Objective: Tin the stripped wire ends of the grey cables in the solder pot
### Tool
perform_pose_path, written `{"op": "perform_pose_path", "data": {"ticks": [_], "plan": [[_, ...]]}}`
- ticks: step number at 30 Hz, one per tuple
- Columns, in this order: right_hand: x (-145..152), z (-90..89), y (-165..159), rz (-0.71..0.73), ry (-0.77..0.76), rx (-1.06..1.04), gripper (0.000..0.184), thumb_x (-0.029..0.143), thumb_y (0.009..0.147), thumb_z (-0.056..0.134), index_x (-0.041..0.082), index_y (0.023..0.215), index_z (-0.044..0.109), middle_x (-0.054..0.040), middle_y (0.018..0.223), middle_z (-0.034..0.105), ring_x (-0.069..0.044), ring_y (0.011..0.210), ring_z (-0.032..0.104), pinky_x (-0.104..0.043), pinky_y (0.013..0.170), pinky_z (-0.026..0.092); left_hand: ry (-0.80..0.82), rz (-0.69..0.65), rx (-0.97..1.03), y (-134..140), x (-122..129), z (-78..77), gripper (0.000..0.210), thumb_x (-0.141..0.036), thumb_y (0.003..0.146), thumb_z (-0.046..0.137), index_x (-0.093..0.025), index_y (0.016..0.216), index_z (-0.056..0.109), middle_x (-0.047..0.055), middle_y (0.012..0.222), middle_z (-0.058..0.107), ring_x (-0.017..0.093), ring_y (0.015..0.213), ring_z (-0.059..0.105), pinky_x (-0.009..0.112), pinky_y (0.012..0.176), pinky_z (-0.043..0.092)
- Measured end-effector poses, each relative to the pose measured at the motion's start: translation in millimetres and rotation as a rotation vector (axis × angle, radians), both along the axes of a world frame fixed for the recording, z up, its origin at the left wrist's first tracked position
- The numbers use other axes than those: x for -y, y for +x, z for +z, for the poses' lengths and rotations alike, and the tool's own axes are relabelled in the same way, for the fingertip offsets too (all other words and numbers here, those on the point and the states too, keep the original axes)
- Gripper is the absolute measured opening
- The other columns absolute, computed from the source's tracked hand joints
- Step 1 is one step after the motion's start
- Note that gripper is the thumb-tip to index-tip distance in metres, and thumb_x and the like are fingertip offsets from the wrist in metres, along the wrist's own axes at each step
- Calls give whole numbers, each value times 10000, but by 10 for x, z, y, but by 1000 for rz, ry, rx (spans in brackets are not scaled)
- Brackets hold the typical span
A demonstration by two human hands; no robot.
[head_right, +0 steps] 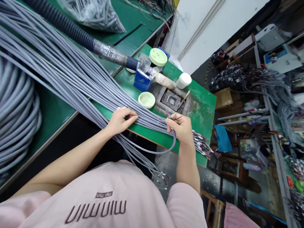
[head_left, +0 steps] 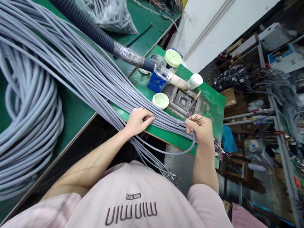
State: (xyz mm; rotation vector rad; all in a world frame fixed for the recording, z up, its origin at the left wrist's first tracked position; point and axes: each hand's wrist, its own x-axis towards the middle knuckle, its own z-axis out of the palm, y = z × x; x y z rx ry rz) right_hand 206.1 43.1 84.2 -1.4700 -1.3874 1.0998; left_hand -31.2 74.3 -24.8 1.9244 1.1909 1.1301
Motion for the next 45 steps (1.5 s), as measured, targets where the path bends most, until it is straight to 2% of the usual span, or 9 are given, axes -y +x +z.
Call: {"op": "perform_pose_path", "data": {"ticks": [7, 9, 12, 16, 20, 24, 30, 38, 45], "plan": [[276, -156, -303, -28, -107, -94, 223, 354, 694, 721, 170, 640, 606, 32, 420, 580, -54, 315, 402, -164, 332, 281, 15, 15, -4, 1, 1, -26, 181, -334, 836, 595, -192, 745, 661, -4, 659, 648, 144, 636, 535, 320, 716, 349], [338, -201, -406, -39, -144, -147, 213, 363, 696, 701, 161, 705, 633, 39, 417, 573, -50, 305, 382, -161, 325, 272, 11, 20, 43, -2, 13, -19, 179, -329, 823, 613, -184, 736, 671, -5, 640, 642, 138, 622, 532, 318, 715, 357], [426, -273, -519, -48, -177, -228, 315, 354, 690, 685, 143, 923, 669, 52, 411, 566, -52, 297, 365, -162, 323, 258, -79, 63, 229, -6, 87, 14, 193, -349, 794, 642, -172, 730, 679, 0, 636, 638, 131, 610, 531, 299, 683, 391], [533, -338, -577, -26, -206, -304, 474, 344, 700, 688, 141, 1124, 624, 61, 416, 566, -53, 299, 348, -169, 321, 213, -320, 94, 551, 9, 305, 81, 239, -396, 744, 694, -158, 732, 673, 3, 664, 637, 124, 624, 546, 253, 614, 422], [609, -353, -594, 18, -217, -377, 571, 339, 722, 691, 163, 1247, 552, 66, 431, 572, -56, 305, 341, -177, 319, 199, -548, 31, 750, 49, 534, 157, 274, -413, 702, 738, -151, 758, 685, -4, 656, 633, 113, 623, 553, 239, 627, 438], [650, -356, -612, 51, -220, -427, 614, 312, 728, 698, 175, 1296, 508, 58, 441, 585, -62, 300, 340, -181, 320, 204, -730, -122, 850, 90, 659, 244, 310, -410, 693, 755, -147, 851, 713, 19, 741, 678, 127, 700, 599, 253, 705, 457], [680, -403, -618, 107, -211, -493, 593, 309, 750, 702, 185, 1291, 493, 56, 449, 591, -64, 304, 359, -177, 324, 206, -839, -320, 972, 171, 764, 362, 312, -332, 643, 813, -152, 878, 713, 21, 805, 698, 133, 761, 622, 274, 781, 456], [686, -425, -642, 125, -236, -465, 659, 389, 734, 715, 185, 1311, 470, 71, 449, 574, -61, 295, 341, -178, 309, 186, -899, -335, 1056, 240, 826, 416, 244, -219, 647, 796, -149, 861, 703, 12, 769, 702, 131, 703, 631, 283, 756, 463], [696, -443, -663, 135, -246, -508, 650, 365, 738, 708, 179, 1313, 469, 75, 436, 562, -62, 297, 326, -182, 322, 182, -1071, -369, 1195, 250, 786, 340, 223, -161, 599, 763, -142, 817, 725, 19, 736, 702, 130, 692, 643, 274, 741, 500]]}}
